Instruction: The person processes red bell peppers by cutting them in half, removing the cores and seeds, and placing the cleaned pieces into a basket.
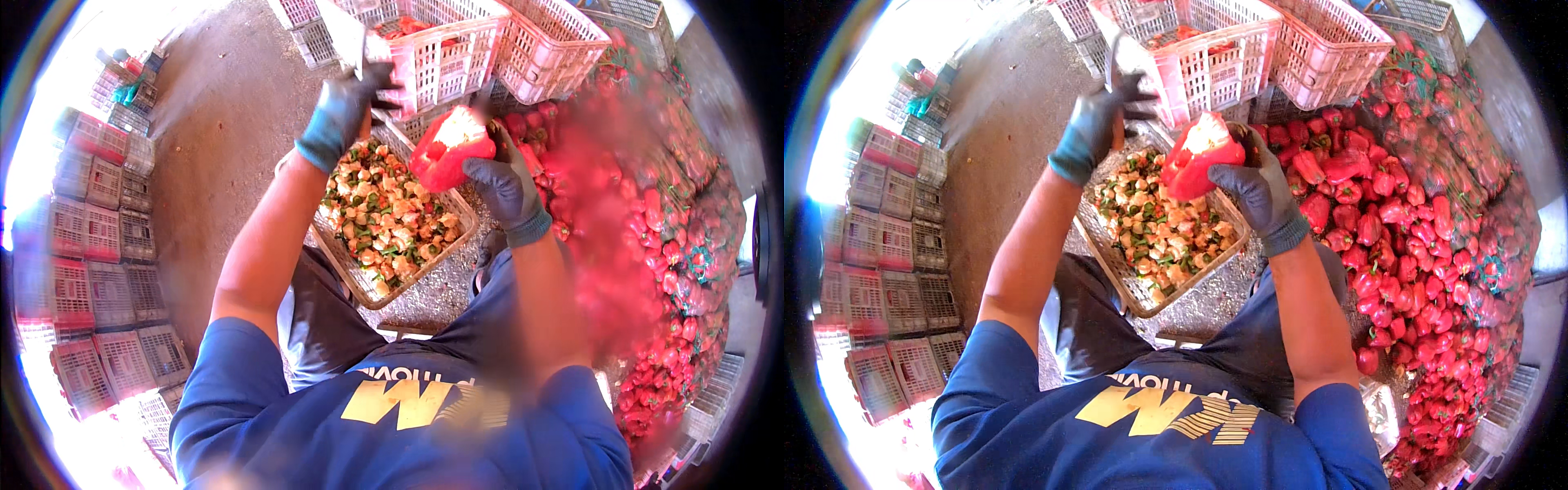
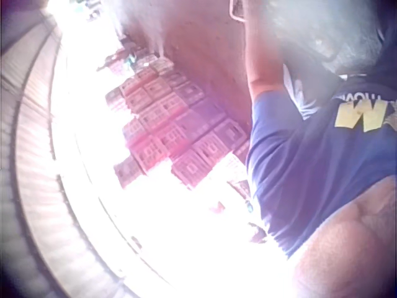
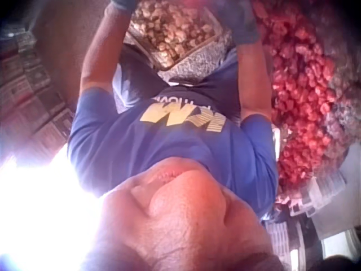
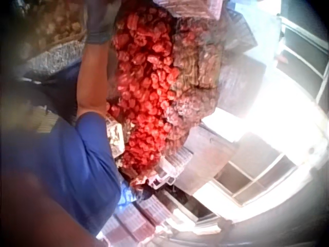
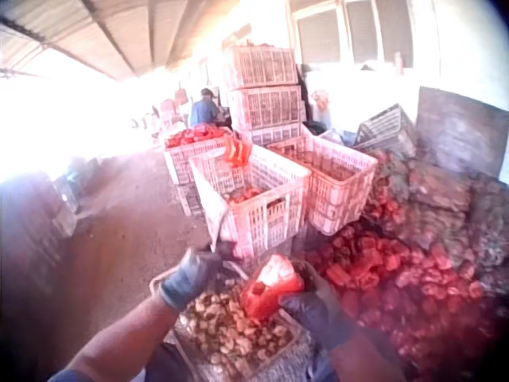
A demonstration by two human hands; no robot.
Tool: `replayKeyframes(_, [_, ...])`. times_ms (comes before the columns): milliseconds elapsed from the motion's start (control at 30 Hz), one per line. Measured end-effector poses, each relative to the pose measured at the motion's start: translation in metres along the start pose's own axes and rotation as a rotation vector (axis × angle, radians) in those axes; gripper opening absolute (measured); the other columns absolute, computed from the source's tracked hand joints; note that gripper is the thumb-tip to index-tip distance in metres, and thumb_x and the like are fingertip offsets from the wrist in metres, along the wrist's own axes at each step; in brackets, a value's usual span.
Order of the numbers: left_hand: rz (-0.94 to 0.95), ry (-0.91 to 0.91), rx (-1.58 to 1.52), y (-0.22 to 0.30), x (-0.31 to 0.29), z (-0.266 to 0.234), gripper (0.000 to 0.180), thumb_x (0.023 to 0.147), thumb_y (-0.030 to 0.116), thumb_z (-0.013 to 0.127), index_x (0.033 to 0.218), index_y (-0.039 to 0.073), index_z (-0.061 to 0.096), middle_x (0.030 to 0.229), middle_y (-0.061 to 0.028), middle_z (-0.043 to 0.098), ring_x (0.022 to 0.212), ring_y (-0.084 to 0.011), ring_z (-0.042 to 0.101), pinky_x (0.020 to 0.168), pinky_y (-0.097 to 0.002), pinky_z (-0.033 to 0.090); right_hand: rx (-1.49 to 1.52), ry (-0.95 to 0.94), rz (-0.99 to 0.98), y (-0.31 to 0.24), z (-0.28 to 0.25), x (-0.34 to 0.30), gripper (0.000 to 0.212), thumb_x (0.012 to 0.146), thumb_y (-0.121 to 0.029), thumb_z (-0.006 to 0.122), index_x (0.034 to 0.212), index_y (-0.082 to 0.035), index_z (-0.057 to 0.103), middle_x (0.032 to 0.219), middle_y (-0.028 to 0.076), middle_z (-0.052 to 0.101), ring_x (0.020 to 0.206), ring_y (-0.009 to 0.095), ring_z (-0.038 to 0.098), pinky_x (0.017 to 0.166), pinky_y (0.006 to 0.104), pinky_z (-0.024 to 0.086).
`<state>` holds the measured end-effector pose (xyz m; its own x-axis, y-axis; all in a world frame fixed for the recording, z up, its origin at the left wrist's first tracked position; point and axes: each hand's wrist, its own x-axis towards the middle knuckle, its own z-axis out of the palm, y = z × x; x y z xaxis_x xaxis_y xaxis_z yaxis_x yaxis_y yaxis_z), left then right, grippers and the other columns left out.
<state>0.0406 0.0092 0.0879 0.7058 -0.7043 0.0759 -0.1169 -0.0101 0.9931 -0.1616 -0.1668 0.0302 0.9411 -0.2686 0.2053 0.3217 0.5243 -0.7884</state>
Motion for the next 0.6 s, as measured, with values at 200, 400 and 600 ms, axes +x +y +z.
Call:
replayKeyframes(200, [-0.502, -0.368, -0.651, -0.078, -0.092, 0.035, 0.081, 0.096, 0.078, 0.044, 0.127, 0.006, 0.065, 0.115, -0.0168, 0.074, 0.078, -0.0213, 0.075, 0.048, -0.026, 0.054, -0.03, 0.027, -0.007, 0.015, 0.006, 0.002, 0.065, 0.079, 0.0, 0.081, 0.139, -0.003, 0.056, 0.127, 0.005, 0.065, 0.117, 0.018, 0.062, 0.105, 0.0353, 0.049])
replayKeyframes(400, [-0.444, -0.099, -0.583, -0.07, -0.095, 0.034, 0.054, 0.104, 0.05, 0.053, 0.119, -0.001, 0.065, 0.083, -0.0187, 0.075, 0.057, -0.0185, 0.07, 0.043, -0.0254, 0.054, -0.245, -0.006, 0.058, 0.033, 0.016, 0.014, 0.073, 0.08, -0.007, 0.083, 0.146, -0.003, 0.052, 0.131, 0.006, 0.065, 0.116, 0.017, 0.063, 0.102, 0.0341, 0.052])
replayKeyframes(600, [-0.285, 0.229, -0.311, -0.071, -0.094, 0.007, 0.035, 0.101, 0.031, 0.068, 0.115, -0.001, 0.067, 0.079, -0.0068, 0.072, 0.064, -0.0142, 0.067, 0.056, -0.0282, 0.053, -0.5, 0.121, 0.038, 0.057, 0.006, 0.032, 0.086, 0.077, -0.014, 0.091, 0.15, -0.002, 0.047, 0.132, 0.007, 0.064, 0.118, 0.017, 0.063, 0.104, 0.0347, 0.052])
